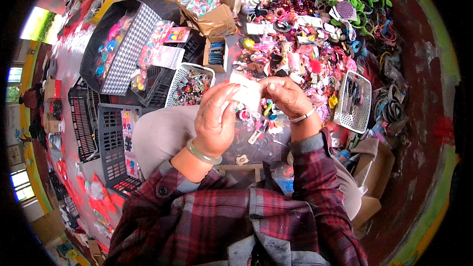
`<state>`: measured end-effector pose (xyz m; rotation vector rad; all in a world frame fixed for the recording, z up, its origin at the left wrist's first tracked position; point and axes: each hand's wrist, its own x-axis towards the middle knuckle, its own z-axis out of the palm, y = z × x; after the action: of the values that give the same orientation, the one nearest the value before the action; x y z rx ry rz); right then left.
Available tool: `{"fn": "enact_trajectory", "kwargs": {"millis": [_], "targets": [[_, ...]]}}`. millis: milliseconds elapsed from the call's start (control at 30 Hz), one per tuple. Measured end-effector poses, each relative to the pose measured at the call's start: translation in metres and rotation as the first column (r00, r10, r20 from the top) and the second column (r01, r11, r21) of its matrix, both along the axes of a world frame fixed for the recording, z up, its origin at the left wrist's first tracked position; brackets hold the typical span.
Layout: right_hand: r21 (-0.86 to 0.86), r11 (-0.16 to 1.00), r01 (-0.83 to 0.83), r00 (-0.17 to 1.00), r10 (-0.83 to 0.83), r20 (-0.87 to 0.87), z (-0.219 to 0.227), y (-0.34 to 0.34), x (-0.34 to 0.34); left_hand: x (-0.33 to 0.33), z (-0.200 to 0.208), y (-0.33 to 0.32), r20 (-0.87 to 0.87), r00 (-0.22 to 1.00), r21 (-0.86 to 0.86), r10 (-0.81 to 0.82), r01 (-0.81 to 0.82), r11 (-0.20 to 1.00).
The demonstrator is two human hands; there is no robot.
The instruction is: The person sits on the floor surrounded by baskets and piles of hair accessories. They pick up various items, including hair clips and a pink fluffy hair bow, and place them into a white plastic basket.
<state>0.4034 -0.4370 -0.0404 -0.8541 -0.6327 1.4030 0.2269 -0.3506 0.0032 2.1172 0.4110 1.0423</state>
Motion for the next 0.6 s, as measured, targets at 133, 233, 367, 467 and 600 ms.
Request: {"fn": "enact_trajectory", "kwargs": {"millis": [133,233,367,467,600], "targets": [[-0.211,0.977,0.031,0.991,-0.002,0.134,0.006,0.002,-0.002,0.003,0.0,0.0,-0.146,0.989,0.042,0.001,0.005,0.999],[-0.201,0.976,0.087,0.985,-0.114,-0.13,-0.032,0.003,0.005,0.004,-0.003,-0.002,-0.218,0.976,0.016,-0.002,0.005,1.0],[-0.453,0.766,0.457,0.851,-0.524,-0.028,-0.131,-0.025,0.025,0.005,-0.006,0.0,-0.251,0.968,0.061,-0.012,0.028,0.998],[-0.5,0.675,0.543,0.759,-0.649,-0.054,-0.23,-0.091,0.051,0.003,-0.004,0.001,-0.309,0.951,0.049,-0.027,0.044,0.998],[-0.61,0.468,0.64,0.386,-0.882,-0.271,-0.317,-0.204,0.076,0.005,-0.006,0.002,-0.204,0.971,-0.196,-0.123,0.082,0.977]]}}
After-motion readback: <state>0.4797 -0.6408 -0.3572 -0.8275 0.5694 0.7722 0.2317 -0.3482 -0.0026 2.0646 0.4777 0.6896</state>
